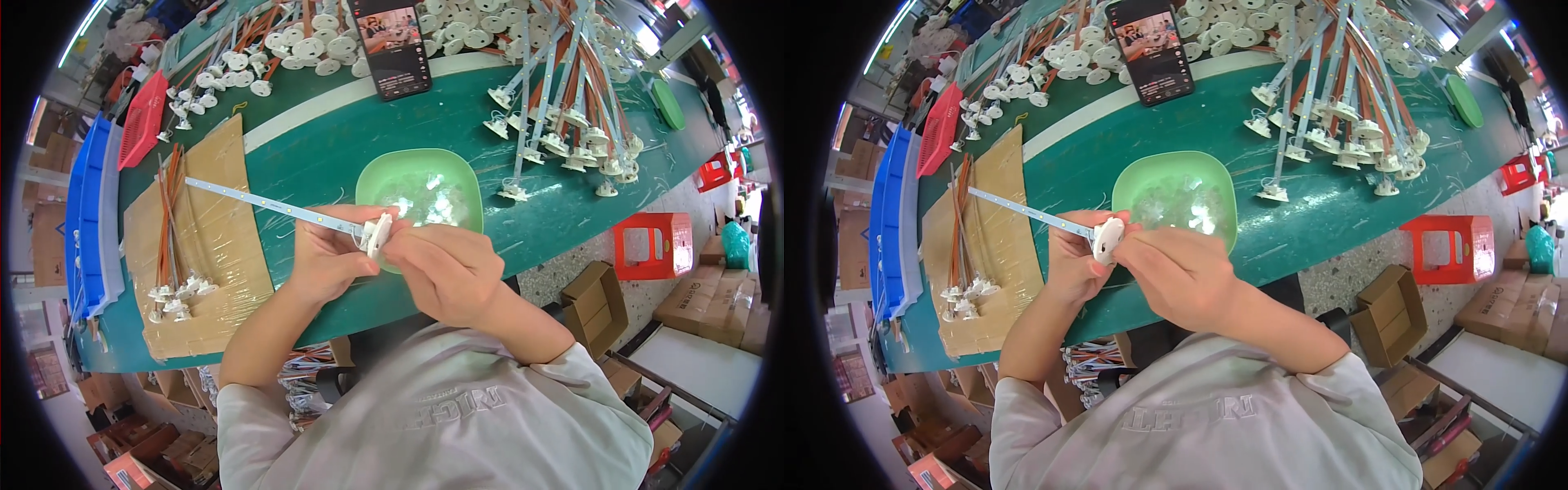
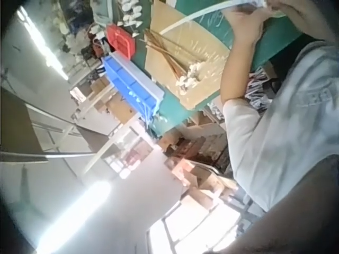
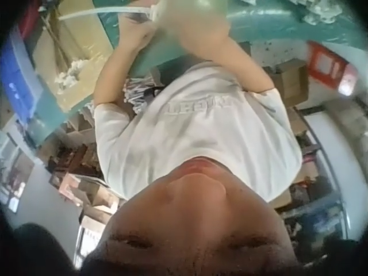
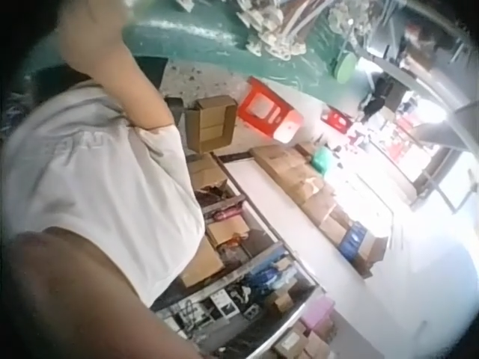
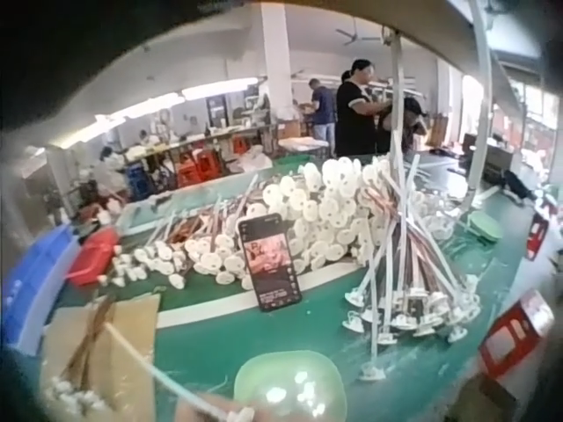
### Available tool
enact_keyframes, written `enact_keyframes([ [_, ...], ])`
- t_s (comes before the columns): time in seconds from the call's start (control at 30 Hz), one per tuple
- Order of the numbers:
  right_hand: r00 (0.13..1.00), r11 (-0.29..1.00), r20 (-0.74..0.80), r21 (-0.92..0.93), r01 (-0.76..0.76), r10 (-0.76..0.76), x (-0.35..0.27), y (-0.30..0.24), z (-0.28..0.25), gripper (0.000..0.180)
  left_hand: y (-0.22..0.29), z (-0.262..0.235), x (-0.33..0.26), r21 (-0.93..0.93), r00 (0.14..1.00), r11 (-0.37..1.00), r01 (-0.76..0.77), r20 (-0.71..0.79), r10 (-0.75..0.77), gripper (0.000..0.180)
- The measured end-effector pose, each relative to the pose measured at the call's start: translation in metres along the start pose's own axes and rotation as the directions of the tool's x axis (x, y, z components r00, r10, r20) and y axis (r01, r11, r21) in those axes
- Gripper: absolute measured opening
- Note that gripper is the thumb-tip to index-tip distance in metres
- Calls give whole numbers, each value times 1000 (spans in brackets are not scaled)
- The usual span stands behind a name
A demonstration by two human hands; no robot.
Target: Assembling white circular plastic bases onto long thin LED light rods at a workbench.
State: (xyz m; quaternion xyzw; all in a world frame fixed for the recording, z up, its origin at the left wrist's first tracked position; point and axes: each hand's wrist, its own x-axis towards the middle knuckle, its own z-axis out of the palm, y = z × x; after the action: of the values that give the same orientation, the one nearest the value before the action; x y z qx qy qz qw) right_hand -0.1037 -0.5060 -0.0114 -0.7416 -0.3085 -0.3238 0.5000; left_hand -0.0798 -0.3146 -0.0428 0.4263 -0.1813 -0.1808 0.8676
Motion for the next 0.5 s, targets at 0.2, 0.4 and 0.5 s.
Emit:
enact_keyframes([
  [0.2, 996, 995, 10, 38, -91, 91, 3, 6, -10, 14, 14, 5, 11, 196, 998, 981, -9, 55, -2, 69],
  [0.4, 989, 970, -88, -203, -131, 115, 3, 13, -79, 12, 82, -27, -8, 770, 928, 603, 209, -351, 127, 68],
  [0.5, 965, 930, -168, -277, -243, 202, -4, 18, -113, 10, 118, -49, -49, 879, 859, -75, 471, -437, 265, 53],
])
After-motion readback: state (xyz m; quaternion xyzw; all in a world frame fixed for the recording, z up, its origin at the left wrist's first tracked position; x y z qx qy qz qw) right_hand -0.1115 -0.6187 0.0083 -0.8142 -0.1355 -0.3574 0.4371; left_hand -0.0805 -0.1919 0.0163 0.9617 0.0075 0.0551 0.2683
